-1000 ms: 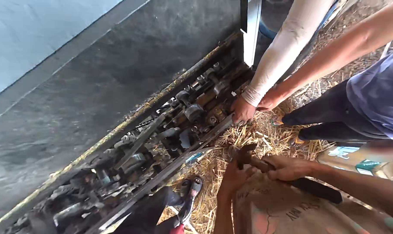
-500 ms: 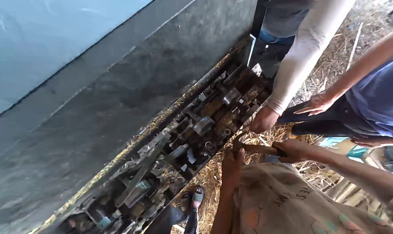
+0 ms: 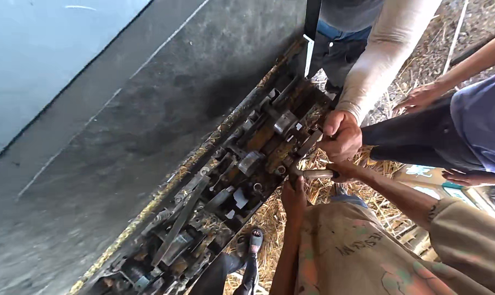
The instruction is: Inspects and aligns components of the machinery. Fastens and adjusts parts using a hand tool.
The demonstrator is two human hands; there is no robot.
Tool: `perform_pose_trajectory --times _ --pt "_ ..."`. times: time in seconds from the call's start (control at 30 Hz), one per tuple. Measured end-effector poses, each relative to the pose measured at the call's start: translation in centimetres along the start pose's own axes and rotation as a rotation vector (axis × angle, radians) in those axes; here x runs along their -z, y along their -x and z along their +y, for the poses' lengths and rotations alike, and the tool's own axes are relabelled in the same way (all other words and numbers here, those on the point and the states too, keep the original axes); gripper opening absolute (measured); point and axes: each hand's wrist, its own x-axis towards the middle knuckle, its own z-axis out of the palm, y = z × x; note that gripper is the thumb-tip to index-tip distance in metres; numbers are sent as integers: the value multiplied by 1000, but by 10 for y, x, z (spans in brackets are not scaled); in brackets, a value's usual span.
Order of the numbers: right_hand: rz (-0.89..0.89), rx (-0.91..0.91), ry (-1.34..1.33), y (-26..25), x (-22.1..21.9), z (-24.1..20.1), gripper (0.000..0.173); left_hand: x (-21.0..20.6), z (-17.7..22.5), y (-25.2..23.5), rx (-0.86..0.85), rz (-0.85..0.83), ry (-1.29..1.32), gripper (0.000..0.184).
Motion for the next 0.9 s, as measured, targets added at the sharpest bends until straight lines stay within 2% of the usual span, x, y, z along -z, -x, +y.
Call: perform_pose_trajectory --times 0.2,0.3,0.4,0.47,0.57,0.63,0.83,0.9 --pt "-110 37 -176 -20 7 -5 47 -6 26 6 55 165 -34 40" --pt "-87 44 -167 -11 17 -8 40 -9 26 0 50 169 9 39" --pt "-52 63 -57 -6 27 -2 36 -20 17 -1 65 159 252 32" --pt "-30 21 54 1 35 -5 34 -28 13 -1 167 156 441 31" --pt "-17 -45 253 19 47 -16 35 -35 12 -1 380 96 650 42" --pt "2 -51 334 32 53 -24 37 -38 14 0 436 76 719 47" --pt "0 -189 317 74 65 -80 34 -40 21 0 498 -15 919 66" --pt "-14 -211 302 80 68 -87 35 -43 23 0 509 -31 1013 66"
